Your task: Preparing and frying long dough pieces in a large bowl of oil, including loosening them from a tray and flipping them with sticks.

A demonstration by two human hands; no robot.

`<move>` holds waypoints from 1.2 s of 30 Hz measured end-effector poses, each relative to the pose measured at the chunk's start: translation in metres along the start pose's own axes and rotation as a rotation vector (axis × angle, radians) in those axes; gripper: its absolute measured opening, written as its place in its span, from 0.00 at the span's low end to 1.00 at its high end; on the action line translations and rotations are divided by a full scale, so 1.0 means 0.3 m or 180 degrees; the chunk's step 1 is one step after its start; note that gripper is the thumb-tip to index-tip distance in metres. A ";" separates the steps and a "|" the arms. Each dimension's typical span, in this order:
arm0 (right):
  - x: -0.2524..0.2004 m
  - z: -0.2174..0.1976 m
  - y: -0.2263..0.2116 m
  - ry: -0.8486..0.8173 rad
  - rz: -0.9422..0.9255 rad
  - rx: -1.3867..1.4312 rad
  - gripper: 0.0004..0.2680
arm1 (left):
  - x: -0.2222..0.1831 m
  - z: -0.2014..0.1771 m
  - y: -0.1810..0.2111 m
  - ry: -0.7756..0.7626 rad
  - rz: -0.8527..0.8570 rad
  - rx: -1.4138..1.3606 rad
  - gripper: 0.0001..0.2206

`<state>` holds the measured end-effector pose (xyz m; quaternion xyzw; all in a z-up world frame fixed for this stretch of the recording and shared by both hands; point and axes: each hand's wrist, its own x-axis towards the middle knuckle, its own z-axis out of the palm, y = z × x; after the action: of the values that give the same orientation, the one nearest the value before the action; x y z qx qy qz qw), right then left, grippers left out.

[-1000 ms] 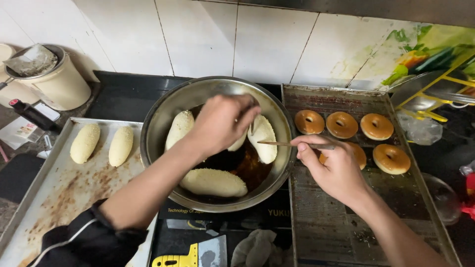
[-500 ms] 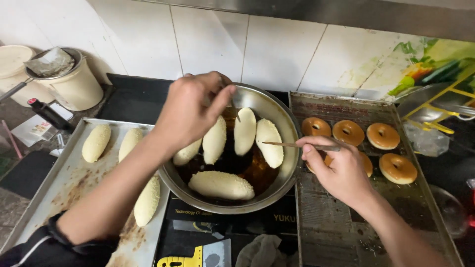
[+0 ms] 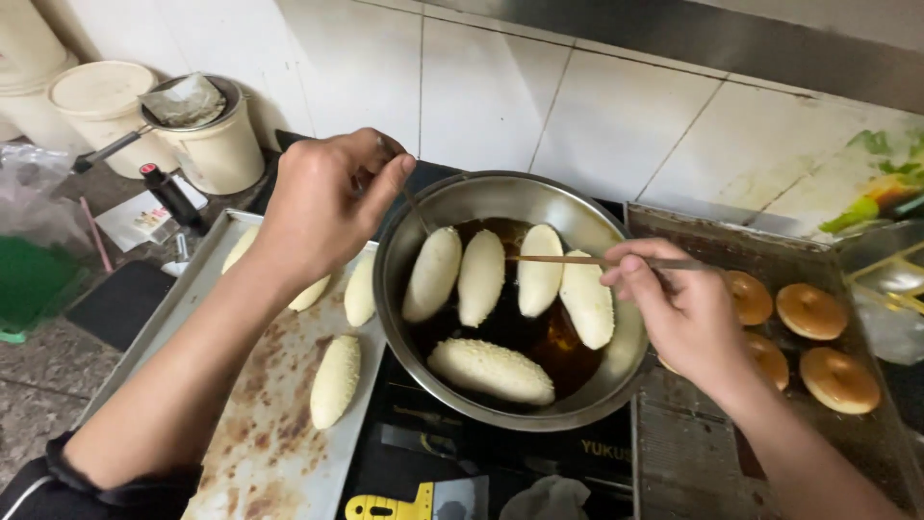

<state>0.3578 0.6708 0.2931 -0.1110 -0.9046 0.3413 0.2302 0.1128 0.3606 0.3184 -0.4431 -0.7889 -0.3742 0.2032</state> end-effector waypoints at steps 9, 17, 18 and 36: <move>0.086 0.219 -0.073 -0.0219 -0.0161 0.0462 0.10 | -0.067 0.009 -0.130 0.0013 -0.0042 -0.0382 0.10; 0.105 0.287 -0.060 -0.0390 0.0157 0.0383 0.11 | -0.063 0.033 -0.185 -0.0078 -0.0094 -0.0507 0.09; 0.107 0.290 -0.060 -0.0399 0.0158 0.0381 0.11 | -0.063 0.040 -0.190 -0.0076 -0.0103 -0.0509 0.09; 0.114 0.311 -0.043 -0.0429 0.0170 0.0439 0.11 | -0.050 0.087 -0.213 -0.0273 -0.0170 -0.0667 0.10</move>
<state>0.2816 0.6207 0.2518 -0.0958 -0.8890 0.4155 0.1666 0.0666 0.3516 0.2658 -0.4564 -0.7650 -0.4406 0.1117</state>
